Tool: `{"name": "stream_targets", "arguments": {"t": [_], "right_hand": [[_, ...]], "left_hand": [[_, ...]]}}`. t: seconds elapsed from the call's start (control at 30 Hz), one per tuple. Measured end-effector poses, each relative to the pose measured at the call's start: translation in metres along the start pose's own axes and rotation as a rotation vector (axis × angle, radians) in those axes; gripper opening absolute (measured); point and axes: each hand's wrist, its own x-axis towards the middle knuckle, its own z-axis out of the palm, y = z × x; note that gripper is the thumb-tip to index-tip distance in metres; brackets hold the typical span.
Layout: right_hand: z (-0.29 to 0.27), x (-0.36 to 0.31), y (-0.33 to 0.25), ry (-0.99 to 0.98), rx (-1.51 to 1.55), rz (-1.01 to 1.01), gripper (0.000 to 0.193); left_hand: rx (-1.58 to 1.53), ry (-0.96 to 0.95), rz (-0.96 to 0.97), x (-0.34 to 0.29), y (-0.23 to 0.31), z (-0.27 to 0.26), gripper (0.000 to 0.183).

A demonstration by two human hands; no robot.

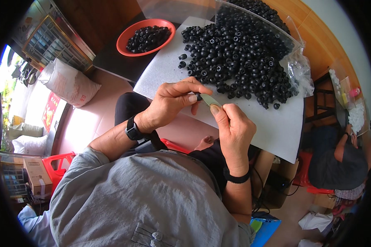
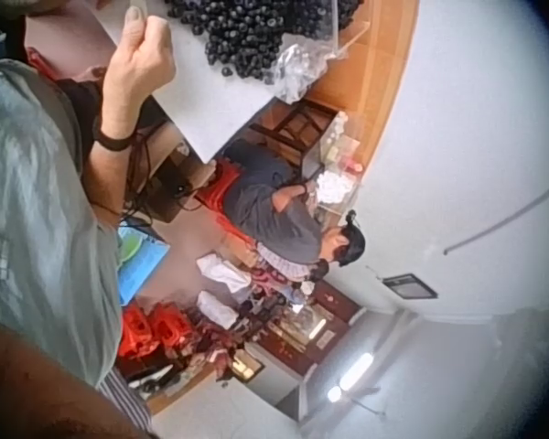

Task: Sorting and processing small black components or fruit-like objects on a table.

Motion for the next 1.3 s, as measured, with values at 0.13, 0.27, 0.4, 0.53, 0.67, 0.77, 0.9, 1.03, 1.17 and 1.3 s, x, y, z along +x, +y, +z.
{"name": "stream_targets", "arguments": {"t": [0.13, 0.27, 0.4, 0.53, 0.67, 0.77, 0.9, 1.03, 1.17, 1.3], "right_hand": [[0.0005, 0.0, -0.0029, -0.001, -0.028, -0.013, 0.029], [0.0011, -0.0014, -0.0007, -0.012, -0.066, -0.145, 0.026], [-0.0036, -0.0031, 0.0024, 0.007, 0.194, 0.047, 0.027], [-0.0007, -0.0034, 0.0005, 0.033, 0.147, 0.058, 0.028], [0.0017, -0.0035, 0.0014, 0.043, 0.098, 0.044, 0.028], [0.0019, -0.0033, 0.0015, 0.04, 0.069, 0.028, 0.029], [0.0019, -0.0027, 0.0, 0.034, 0.034, 0.004, 0.031], [0.0013, -0.0018, -0.0009, 0.03, 0.026, 0.006, 0.031], [-0.0001, -0.0004, -0.0031, -0.001, 0.014, -0.002, 0.031], [0.0018, 0.0003, -0.0037, 0.001, -0.042, -0.079, 0.029]], "left_hand": [[0.044, 0.012, 0.001, -0.0006, -0.0027, -0.0004, 0.025], [0.014, 0.025, -0.048, 0.0005, -0.0012, 0.0009, 0.022], [-0.081, 0.03, -0.055, -0.0012, -0.0022, -0.0006, 0.025], [-0.092, 0.039, -0.045, -0.0024, -0.0014, -0.0002, 0.027], [-0.065, 0.02, -0.03, -0.0027, -0.003, -0.001, 0.026], [-0.044, 0.021, -0.024, -0.0031, -0.0031, -0.0002, 0.026], [-0.035, 0.037, -0.019, -0.004, -0.0021, 0.0007, 0.026], [-0.06, 0.037, -0.006, -0.0041, -0.004, 0.0008, 0.026], [-0.048, 0.048, -0.002, -0.0036, -0.0058, 0.0002, 0.025], [0.016, 0.053, -0.01, -0.0027, -0.0045, 0.0013, 0.025]]}}
